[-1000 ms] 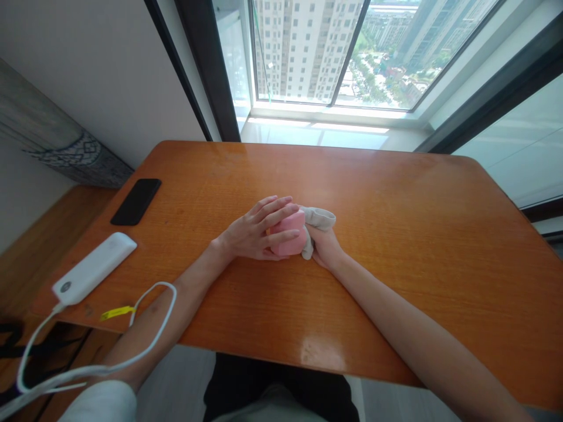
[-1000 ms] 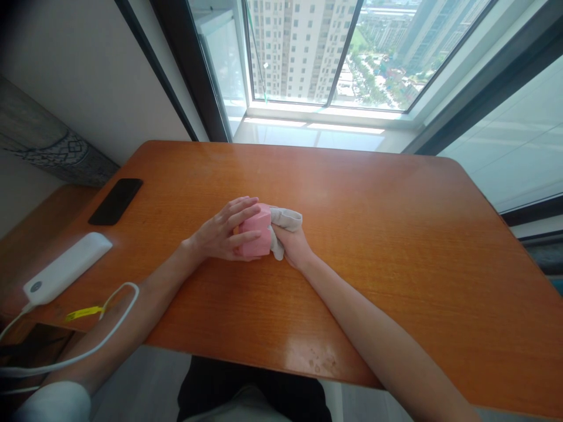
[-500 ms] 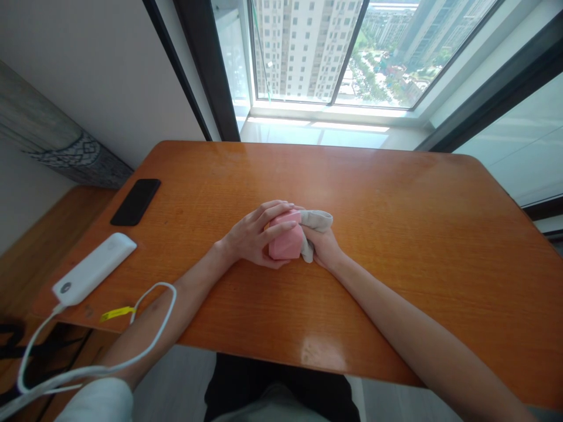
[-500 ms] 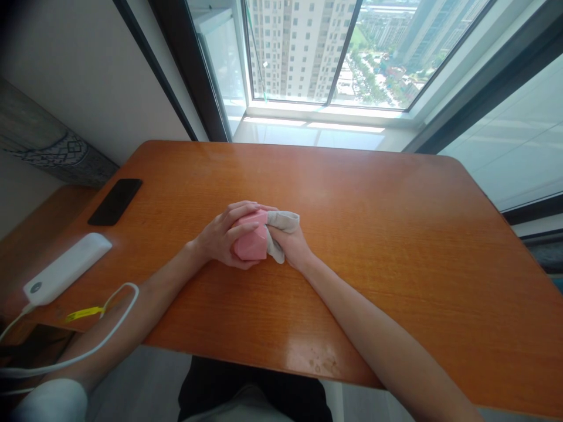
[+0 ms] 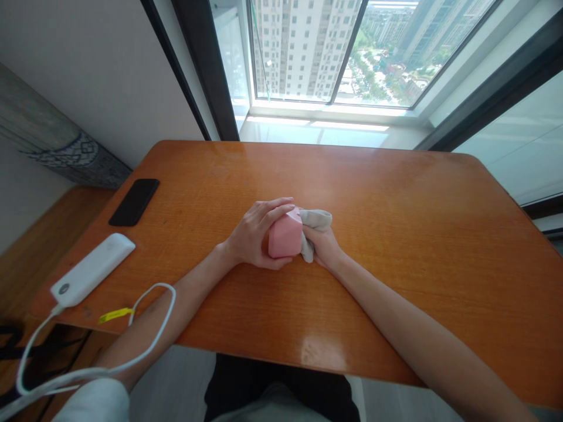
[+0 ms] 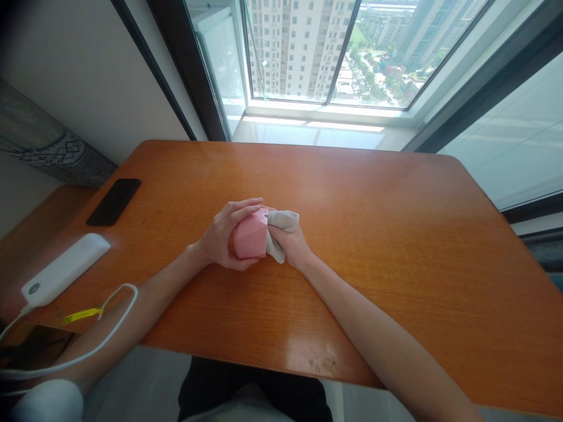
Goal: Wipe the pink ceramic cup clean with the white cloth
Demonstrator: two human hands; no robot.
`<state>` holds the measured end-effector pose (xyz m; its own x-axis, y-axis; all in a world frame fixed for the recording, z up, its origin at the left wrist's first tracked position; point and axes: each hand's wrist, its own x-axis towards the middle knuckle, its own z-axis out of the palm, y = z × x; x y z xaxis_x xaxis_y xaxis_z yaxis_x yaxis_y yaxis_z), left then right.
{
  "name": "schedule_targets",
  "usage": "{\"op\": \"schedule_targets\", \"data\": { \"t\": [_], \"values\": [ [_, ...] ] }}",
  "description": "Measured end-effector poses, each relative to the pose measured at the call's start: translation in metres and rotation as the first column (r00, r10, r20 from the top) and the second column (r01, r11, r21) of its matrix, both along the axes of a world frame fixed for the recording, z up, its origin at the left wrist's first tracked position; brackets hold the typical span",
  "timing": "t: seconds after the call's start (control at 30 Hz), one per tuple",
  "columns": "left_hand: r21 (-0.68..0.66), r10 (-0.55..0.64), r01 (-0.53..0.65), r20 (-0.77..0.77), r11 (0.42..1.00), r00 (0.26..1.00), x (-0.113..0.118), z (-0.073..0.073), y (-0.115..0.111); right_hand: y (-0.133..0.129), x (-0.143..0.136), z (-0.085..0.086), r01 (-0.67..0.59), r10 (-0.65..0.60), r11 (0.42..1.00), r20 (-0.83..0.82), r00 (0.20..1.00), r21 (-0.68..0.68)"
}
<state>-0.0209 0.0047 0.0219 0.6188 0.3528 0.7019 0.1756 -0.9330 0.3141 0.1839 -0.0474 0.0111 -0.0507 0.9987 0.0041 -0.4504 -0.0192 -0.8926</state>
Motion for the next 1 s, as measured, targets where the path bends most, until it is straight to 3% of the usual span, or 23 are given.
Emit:
{"op": "schedule_targets", "data": {
  "t": [0.27,0.47,0.7,0.93,1.0],
  "values": [
    [-0.073,-0.002,0.002,-0.002,0.997,1.0,0.0,-0.002,0.003,0.003,0.0,0.0,-0.018,0.017,1.0,0.03,0.999,0.016],
    [-0.254,-0.033,0.037,0.019,0.967,0.999,-0.001,-0.006,0.004,0.002,0.001,-0.003,-0.043,0.042,0.999,0.028,0.999,0.024],
    [-0.357,-0.063,0.075,0.046,0.931,0.997,-0.004,-0.012,0.008,0.002,0.001,-0.005,-0.056,0.054,0.997,0.051,0.997,0.044],
    [-0.493,-0.008,0.025,0.037,0.87,0.999,-0.002,-0.006,0.006,0.002,0.003,-0.011,-0.042,0.032,0.995,0.109,0.994,0.094],
    [-0.48,0.001,0.041,0.086,0.877,0.996,0.001,-0.005,0.005,0.002,0.003,-0.008,-0.036,0.016,0.99,0.152,0.988,0.134]
  ]
}}
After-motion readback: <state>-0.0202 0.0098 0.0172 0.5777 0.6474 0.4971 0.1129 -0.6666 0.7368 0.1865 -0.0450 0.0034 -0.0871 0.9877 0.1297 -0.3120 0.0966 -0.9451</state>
